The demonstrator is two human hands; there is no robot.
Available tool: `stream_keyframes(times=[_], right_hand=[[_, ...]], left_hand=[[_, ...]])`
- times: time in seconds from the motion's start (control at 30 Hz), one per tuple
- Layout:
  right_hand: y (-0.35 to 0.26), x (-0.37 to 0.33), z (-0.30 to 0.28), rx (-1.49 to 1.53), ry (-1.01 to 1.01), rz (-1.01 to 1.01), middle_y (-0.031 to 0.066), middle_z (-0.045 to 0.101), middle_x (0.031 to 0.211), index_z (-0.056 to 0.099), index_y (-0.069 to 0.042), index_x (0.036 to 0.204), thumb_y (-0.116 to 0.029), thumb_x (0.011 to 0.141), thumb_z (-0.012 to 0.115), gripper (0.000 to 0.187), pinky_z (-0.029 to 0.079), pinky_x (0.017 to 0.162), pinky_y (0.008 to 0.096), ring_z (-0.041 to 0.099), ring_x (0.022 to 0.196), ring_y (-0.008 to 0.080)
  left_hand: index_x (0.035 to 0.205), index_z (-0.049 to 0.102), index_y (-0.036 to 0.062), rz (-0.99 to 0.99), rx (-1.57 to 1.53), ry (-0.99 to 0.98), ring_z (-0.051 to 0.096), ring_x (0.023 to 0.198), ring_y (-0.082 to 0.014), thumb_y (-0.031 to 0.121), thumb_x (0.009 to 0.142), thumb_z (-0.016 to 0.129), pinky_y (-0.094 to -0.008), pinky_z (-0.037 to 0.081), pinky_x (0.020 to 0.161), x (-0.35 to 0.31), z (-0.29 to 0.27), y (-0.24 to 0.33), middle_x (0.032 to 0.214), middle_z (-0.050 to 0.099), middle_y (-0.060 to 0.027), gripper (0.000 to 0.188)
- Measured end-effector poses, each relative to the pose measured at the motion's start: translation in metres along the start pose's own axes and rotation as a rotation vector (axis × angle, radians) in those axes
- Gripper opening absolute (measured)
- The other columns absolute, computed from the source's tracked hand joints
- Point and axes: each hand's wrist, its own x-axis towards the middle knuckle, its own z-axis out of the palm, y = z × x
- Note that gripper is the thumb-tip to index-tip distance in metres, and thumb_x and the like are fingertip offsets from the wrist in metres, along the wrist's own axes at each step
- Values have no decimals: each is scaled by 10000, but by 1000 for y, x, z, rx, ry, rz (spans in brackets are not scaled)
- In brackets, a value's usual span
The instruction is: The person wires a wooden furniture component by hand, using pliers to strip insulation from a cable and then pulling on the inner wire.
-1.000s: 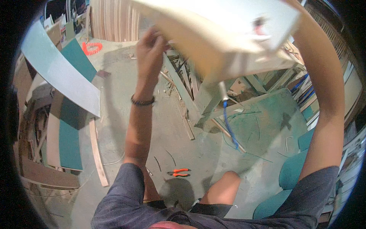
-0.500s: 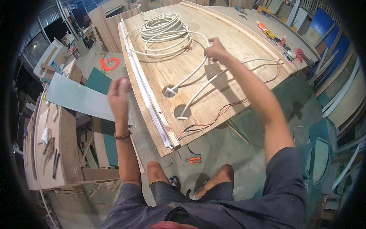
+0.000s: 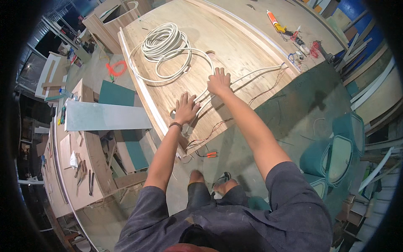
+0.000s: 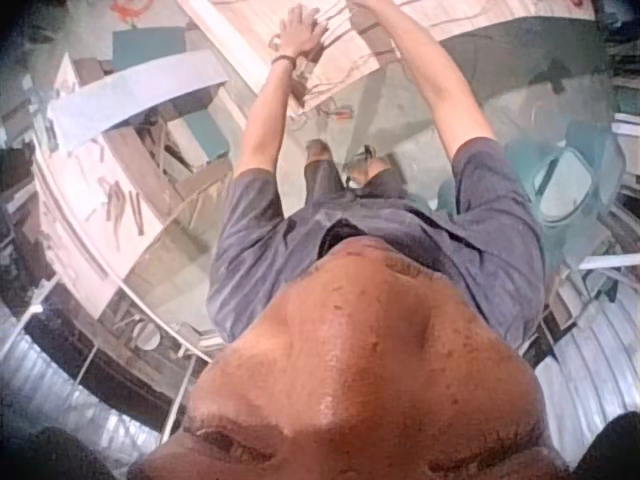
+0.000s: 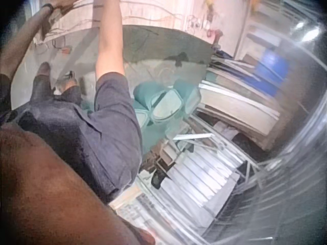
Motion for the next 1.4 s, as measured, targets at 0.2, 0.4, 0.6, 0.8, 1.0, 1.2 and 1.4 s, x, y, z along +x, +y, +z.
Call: stream_keyframes(times=[0.2,0.4,0.6,0.8,1.0,1.2,1.4], right_hand=[[7,19,3,-42,-85,-90,129,537,1341,785,-113,1064,-269,871,634,291,427,990,524,425,1324,309],[16,100,26,200,4,-52,161,604,1277,781,-114,1002,-247,870,647,230,489,988,508,507,1258,374],[23,202,24,219,80,-352,205,613,1240,691,-87,1069,-185,869,635,230,513,949,499,589,1192,363],[21,291,41,389,-160,-278,142,643,863,666,-77,992,-178,887,641,148,545,765,465,666,844,336],[38,302,23,1851,-796,429,-22,344,529,414,-162,673,-245,931,615,338,345,396,278,350,423,130],[102,251,-30,1901,-394,455,-67,208,485,291,-230,610,-395,971,670,548,230,365,248,240,389,84],[164,265,-4,2006,-490,523,-73,252,539,446,-179,741,-411,985,677,408,212,387,243,236,413,69]], left_hand=[[1566,400,272,-35,16,-29,69,1573,-369,644,1008,399,-574,27,1245,3,-9,6,1690,141,-202,671],[1554,421,341,-53,60,-37,69,1571,-377,650,998,423,-578,17,1244,6,-11,11,1694,137,-192,636],[1526,468,347,-62,40,20,72,1565,-399,621,988,489,-590,17,1239,-4,-4,10,1692,148,-183,605],[1520,484,301,-103,-38,-7,76,1560,-412,580,984,517,-604,15,1231,2,-22,25,1691,164,-165,606],[1536,460,251,-179,-56,5,98,1555,-415,551,988,519,-605,33,1233,1,-21,23,1681,195,-163,628],[1543,450,235,-239,-43,72,116,1553,-412,538,988,519,-601,52,1234,7,-13,31,1673,219,-162,636],[1557,429,245,-313,-18,58,104,1562,-385,579,1006,469,-599,50,1234,13,-15,46,1683,198,-156,645]])
